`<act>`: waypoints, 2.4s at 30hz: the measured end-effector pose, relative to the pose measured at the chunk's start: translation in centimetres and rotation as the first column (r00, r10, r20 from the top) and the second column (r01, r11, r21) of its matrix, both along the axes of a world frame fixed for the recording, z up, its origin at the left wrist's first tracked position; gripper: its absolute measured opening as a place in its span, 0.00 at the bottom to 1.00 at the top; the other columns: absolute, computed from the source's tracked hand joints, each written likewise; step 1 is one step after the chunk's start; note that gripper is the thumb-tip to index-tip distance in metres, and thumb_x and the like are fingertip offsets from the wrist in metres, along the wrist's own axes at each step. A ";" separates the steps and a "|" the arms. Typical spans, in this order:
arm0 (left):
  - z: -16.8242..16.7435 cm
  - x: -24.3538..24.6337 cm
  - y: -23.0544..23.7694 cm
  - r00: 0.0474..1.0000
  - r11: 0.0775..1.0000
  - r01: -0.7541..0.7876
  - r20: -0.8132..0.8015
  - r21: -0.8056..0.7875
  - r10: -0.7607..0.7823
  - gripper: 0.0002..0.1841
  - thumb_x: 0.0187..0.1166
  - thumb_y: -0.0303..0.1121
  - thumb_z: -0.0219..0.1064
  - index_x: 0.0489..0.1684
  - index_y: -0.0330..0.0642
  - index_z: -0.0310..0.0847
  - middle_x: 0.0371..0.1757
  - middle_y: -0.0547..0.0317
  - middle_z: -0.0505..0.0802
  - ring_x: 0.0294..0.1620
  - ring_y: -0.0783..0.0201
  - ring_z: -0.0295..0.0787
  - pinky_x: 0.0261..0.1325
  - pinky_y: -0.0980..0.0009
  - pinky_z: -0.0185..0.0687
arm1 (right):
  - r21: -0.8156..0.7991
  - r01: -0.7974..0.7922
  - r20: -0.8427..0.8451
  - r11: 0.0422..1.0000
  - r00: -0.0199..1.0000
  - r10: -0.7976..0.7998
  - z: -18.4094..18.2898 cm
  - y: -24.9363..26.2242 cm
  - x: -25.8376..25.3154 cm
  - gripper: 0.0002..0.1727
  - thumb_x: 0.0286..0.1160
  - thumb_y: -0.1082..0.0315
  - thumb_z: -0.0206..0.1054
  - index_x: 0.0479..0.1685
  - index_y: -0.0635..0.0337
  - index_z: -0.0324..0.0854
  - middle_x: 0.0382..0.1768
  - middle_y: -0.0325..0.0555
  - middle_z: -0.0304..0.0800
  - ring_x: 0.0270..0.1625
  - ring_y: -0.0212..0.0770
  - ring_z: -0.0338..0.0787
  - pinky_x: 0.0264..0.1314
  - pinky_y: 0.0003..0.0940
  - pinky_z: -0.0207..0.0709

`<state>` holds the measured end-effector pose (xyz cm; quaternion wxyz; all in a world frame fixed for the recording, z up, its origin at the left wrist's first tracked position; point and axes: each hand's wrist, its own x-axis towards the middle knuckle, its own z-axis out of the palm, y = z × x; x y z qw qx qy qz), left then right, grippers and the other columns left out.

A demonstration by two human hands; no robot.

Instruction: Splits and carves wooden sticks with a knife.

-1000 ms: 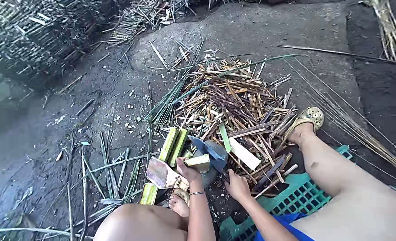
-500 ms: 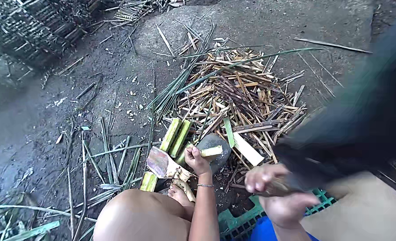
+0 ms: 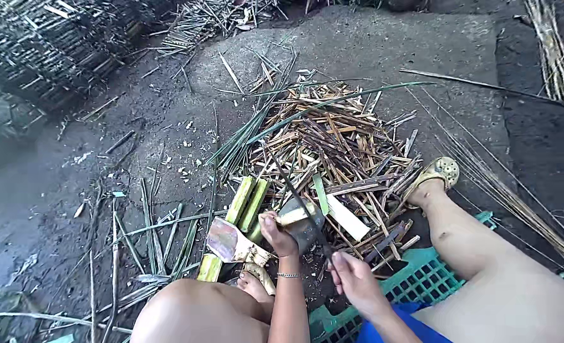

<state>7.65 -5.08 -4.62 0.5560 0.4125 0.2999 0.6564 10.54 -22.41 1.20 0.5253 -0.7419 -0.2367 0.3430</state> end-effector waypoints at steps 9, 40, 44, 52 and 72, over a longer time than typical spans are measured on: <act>9.3 -4.1 3.5 0.944 0.995 -0.051 0.321 -0.087 0.076 0.27 0.89 0.44 0.30 0.41 0.57 0.83 0.44 0.73 0.92 0.55 0.70 0.87 0.60 0.64 0.81 | 0.586 0.002 0.083 0.811 0.995 -0.063 4.9 -2.1 2.5 0.30 0.78 0.24 0.45 0.43 0.33 0.84 0.22 0.18 0.83 0.21 0.18 0.81 0.24 0.16 0.77; 4.6 -3.5 2.7 0.998 0.987 0.039 -0.043 -0.158 -0.046 0.17 0.80 0.37 0.48 0.64 0.45 0.69 0.59 0.66 0.83 0.64 0.70 0.80 0.68 0.65 0.77 | 0.436 0.203 -0.110 0.877 0.979 -0.172 0.8 -1.5 0.7 0.30 0.71 0.22 0.52 0.34 0.37 0.78 0.15 0.18 0.75 0.14 0.18 0.73 0.15 0.18 0.71; 2.9 -3.5 3.7 0.926 0.949 0.306 -0.208 -0.081 -0.316 0.46 0.64 0.54 0.69 0.83 0.41 0.55 0.81 0.57 0.71 0.82 0.65 0.66 0.79 0.60 0.68 | -0.063 0.129 -0.073 0.990 0.988 -0.134 -5.6 -0.8 -0.4 0.34 0.93 0.41 0.40 0.31 0.60 0.77 0.14 0.30 0.69 0.14 0.27 0.71 0.20 0.28 0.73; -0.4 -2.7 3.0 0.553 0.813 0.508 -0.617 -0.283 -0.560 0.32 0.65 0.27 0.79 0.71 0.26 0.75 0.64 0.37 0.88 0.67 0.54 0.86 0.73 0.58 0.79 | -0.468 -0.045 -0.328 0.883 0.936 -0.126 -10.7 2.2 0.4 0.37 0.94 0.40 0.41 0.36 0.66 0.80 0.20 0.44 0.73 0.19 0.40 0.73 0.27 0.39 0.73; 1.0 -0.5 0.6 0.837 0.908 0.332 -0.366 -0.255 -0.408 0.14 0.86 0.35 0.42 0.55 0.34 0.65 0.53 0.55 0.76 0.57 0.75 0.74 0.65 0.75 0.71 | 0.818 0.029 0.047 0.575 0.992 -0.117 8.0 4.7 4.3 0.34 0.68 0.18 0.51 0.34 0.36 0.85 0.22 0.20 0.83 0.22 0.21 0.82 0.26 0.20 0.79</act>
